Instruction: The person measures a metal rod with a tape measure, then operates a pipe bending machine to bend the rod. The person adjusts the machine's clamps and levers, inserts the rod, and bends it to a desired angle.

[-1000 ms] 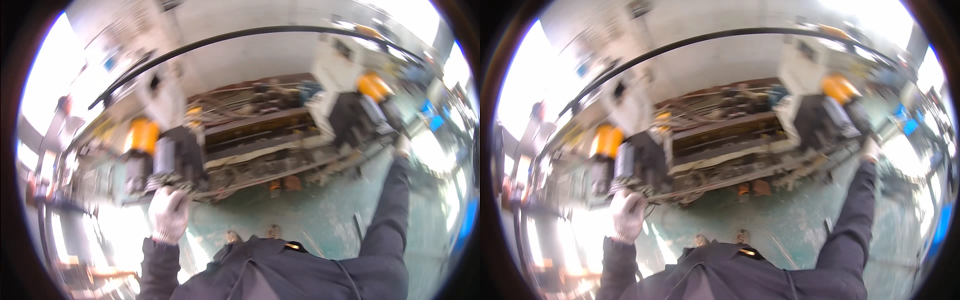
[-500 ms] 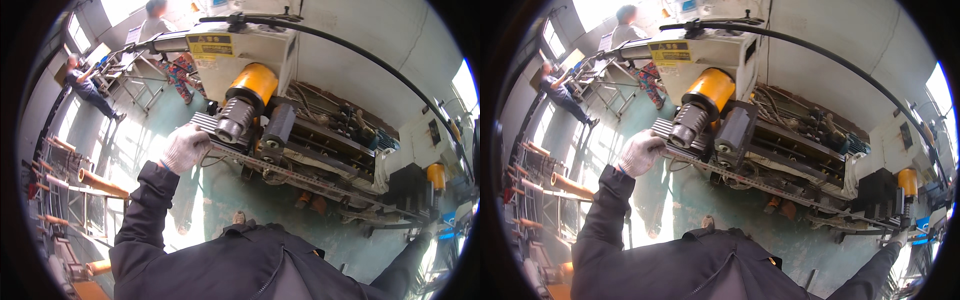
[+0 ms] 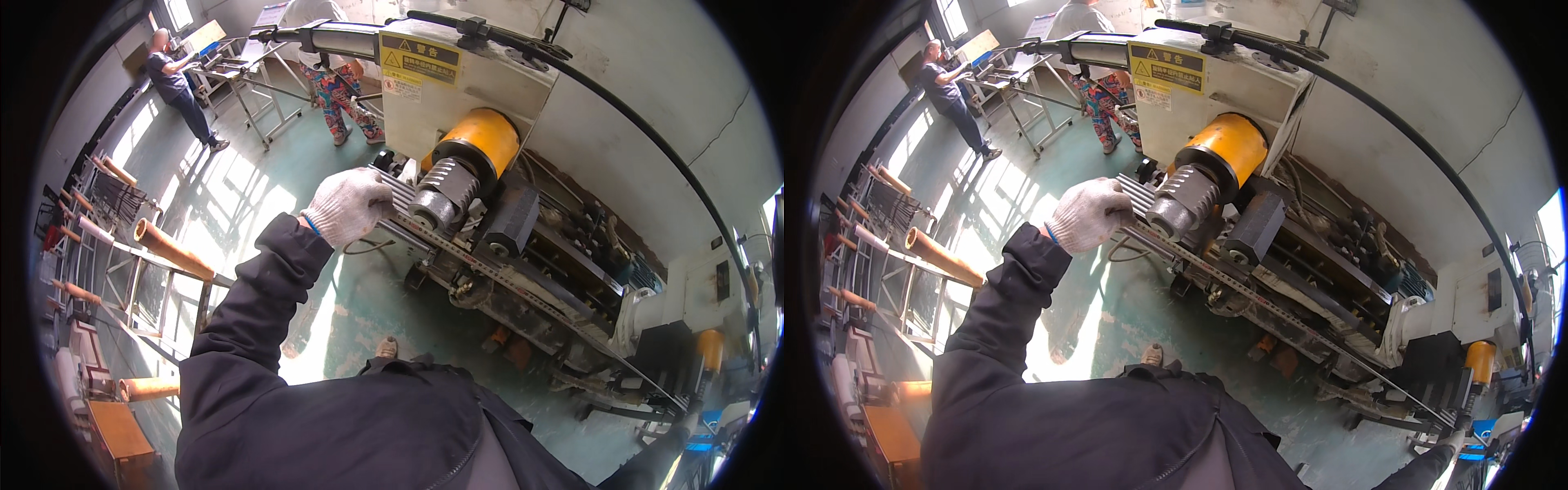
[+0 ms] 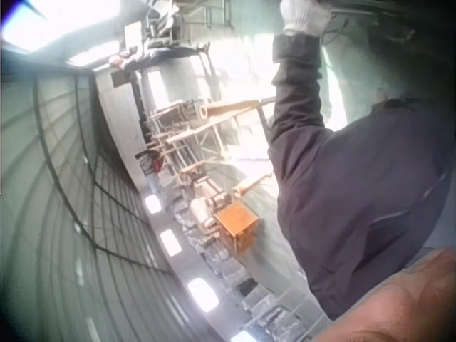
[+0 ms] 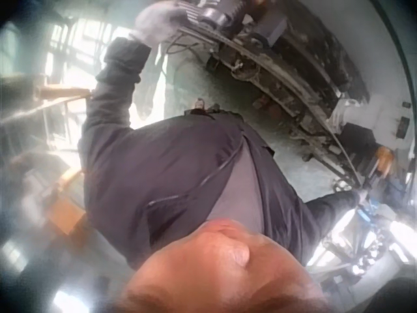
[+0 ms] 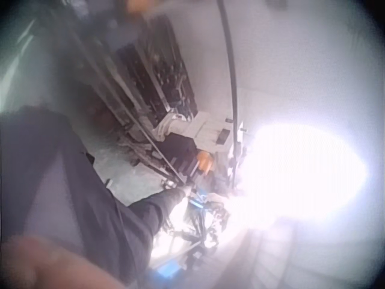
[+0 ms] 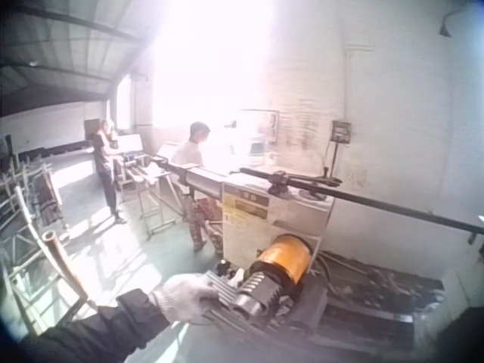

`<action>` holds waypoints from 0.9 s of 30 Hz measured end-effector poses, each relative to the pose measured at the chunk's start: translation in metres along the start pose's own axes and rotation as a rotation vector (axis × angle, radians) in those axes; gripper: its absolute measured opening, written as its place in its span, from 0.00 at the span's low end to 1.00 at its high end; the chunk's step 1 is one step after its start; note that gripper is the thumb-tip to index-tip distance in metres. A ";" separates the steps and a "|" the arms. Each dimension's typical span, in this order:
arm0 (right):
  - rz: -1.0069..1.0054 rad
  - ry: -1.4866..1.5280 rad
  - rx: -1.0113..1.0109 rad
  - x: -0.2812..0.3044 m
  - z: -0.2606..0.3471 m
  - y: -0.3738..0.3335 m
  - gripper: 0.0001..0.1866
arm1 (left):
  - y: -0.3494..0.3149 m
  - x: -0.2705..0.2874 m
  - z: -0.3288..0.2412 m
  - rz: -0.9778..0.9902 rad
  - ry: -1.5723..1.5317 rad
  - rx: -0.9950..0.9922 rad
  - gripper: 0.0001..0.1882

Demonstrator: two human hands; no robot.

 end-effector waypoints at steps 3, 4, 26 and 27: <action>-0.069 -0.020 -0.011 0.005 0.002 0.000 0.24 | 0.002 0.002 0.001 -0.017 0.009 -0.020 0.07; -0.059 -0.061 -0.011 0.003 0.003 -0.001 0.24 | 0.002 0.002 0.003 0.001 0.060 -0.014 0.06; 0.364 -0.099 0.419 -0.116 -0.065 -0.247 0.21 | -0.121 -0.083 -0.025 0.376 -0.270 0.110 0.07; 0.529 0.189 0.200 -0.170 -0.091 -0.308 0.17 | -0.134 -0.093 -0.018 0.438 -0.253 0.162 0.08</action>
Point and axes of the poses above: each hand's wrist, its own y-axis towards the middle knuckle, its own x-axis out of the back of the hand, z = x × y, the point moved 10 cm from there along y, towards the middle knuckle, and after that the axes turned 14 degrees about y, right-handed, at the moved point
